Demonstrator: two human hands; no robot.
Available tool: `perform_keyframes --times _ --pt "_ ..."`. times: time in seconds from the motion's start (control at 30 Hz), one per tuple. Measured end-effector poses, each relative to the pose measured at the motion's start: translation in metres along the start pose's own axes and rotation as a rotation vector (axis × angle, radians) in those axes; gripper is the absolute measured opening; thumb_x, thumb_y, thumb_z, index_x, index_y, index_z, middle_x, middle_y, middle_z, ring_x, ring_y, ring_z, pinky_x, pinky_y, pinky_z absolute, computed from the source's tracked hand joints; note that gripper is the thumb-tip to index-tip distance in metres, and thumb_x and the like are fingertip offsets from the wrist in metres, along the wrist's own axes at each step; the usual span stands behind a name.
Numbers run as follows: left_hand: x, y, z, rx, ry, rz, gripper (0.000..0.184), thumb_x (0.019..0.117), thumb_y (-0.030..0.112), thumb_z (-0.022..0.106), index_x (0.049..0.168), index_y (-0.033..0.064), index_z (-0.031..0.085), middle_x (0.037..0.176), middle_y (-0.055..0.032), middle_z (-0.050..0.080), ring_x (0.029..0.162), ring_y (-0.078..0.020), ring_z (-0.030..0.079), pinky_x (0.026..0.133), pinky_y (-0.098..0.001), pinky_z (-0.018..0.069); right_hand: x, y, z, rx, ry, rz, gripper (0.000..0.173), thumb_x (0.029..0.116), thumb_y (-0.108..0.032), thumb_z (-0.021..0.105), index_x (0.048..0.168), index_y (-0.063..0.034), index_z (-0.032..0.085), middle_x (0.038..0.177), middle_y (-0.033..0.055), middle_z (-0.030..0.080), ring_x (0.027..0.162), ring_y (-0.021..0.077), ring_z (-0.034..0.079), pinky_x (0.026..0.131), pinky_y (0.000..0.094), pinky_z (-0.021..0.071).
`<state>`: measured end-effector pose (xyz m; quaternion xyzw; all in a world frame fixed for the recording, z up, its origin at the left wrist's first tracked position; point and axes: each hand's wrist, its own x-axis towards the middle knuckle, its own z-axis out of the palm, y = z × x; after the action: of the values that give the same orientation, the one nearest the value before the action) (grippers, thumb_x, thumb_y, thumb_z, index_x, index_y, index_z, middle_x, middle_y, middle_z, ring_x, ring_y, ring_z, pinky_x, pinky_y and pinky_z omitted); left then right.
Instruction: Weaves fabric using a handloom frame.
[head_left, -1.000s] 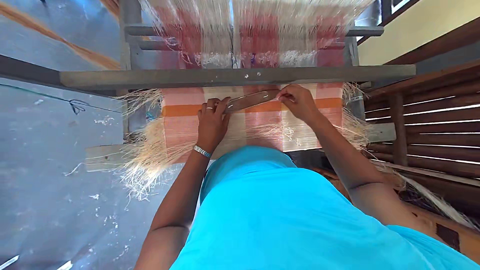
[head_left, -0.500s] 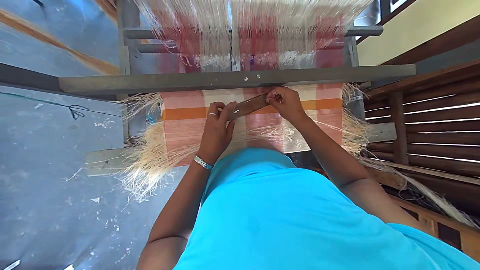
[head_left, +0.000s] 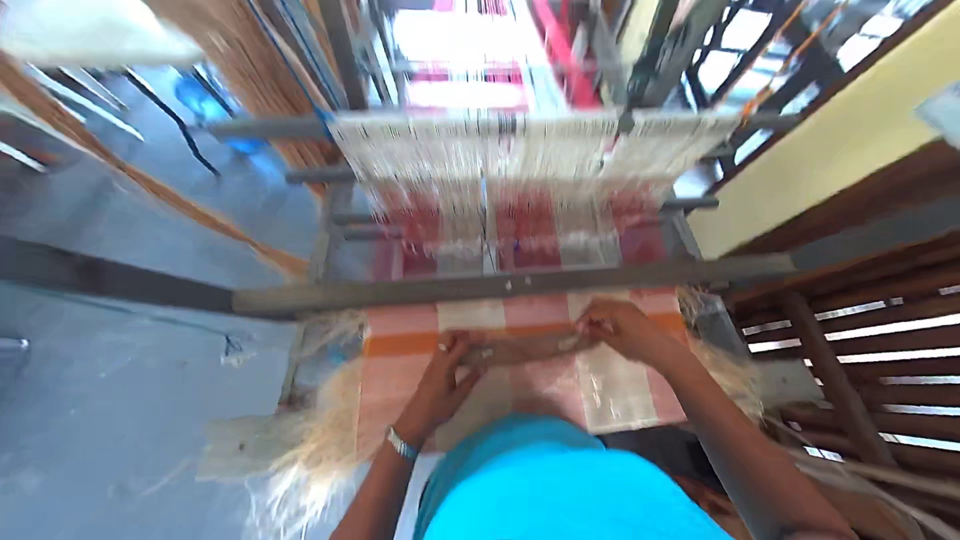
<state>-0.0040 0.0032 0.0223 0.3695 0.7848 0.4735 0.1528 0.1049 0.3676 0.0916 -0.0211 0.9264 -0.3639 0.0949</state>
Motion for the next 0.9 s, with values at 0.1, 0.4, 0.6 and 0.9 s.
perform_keyframes --times 0.1,0.4,0.6,0.9 --pt "0.006 -0.005 -0.001 -0.126 -0.016 0.051 0.047 0.0927 0.021 0.073 0.138 0.0122 0.063 0.137 -0.0128 0.058 0.124 -0.0202 0.058 0.103 -0.04 0.0532 0.0 0.014 -0.014 0.243 -0.069 -0.012 0.018 0.0999 -0.016 0.064 0.109 -0.0045 0.076 0.106 0.0075 0.072 0.095 0.0132 0.068 0.09 0.033 0.057" --pt "0.007 -0.025 0.017 -0.263 0.068 0.013 0.048 0.0929 0.018 0.072 0.14 0.0137 0.061 0.136 -0.0102 0.057 0.118 -0.0184 0.06 0.092 -0.0337 0.0568 -0.008 0.03 0.043 0.983 0.286 0.159 0.015 0.0929 -0.001 0.066 0.105 -0.0011 0.073 0.088 0.0039 0.074 0.079 0.0103 0.068 0.078 0.0284 0.0582" --pt "-0.001 -0.018 0.041 -0.076 0.229 0.037 0.047 0.0917 0.014 0.071 0.138 0.0159 0.063 0.136 -0.015 0.055 0.119 -0.0199 0.061 0.097 -0.0348 0.0575 -0.011 0.0 0.083 1.301 0.632 0.249 0.017 0.0971 -0.001 0.054 0.108 0.0038 0.066 0.094 0.0115 0.071 0.082 0.0163 0.069 0.081 0.0308 0.0596" --pt "-0.02 -0.01 -0.038 0.302 -0.271 -0.142 0.088 0.0726 0.042 0.09 0.151 0.0365 0.05 0.166 -0.0065 0.034 0.148 -0.0393 0.035 0.111 -0.0729 0.0316 -0.047 0.036 0.04 1.13 0.852 0.381 0.029 0.1084 -0.018 0.051 0.125 0.0043 0.059 0.101 0.0147 0.072 0.085 0.0216 0.073 0.082 0.0397 0.0632"
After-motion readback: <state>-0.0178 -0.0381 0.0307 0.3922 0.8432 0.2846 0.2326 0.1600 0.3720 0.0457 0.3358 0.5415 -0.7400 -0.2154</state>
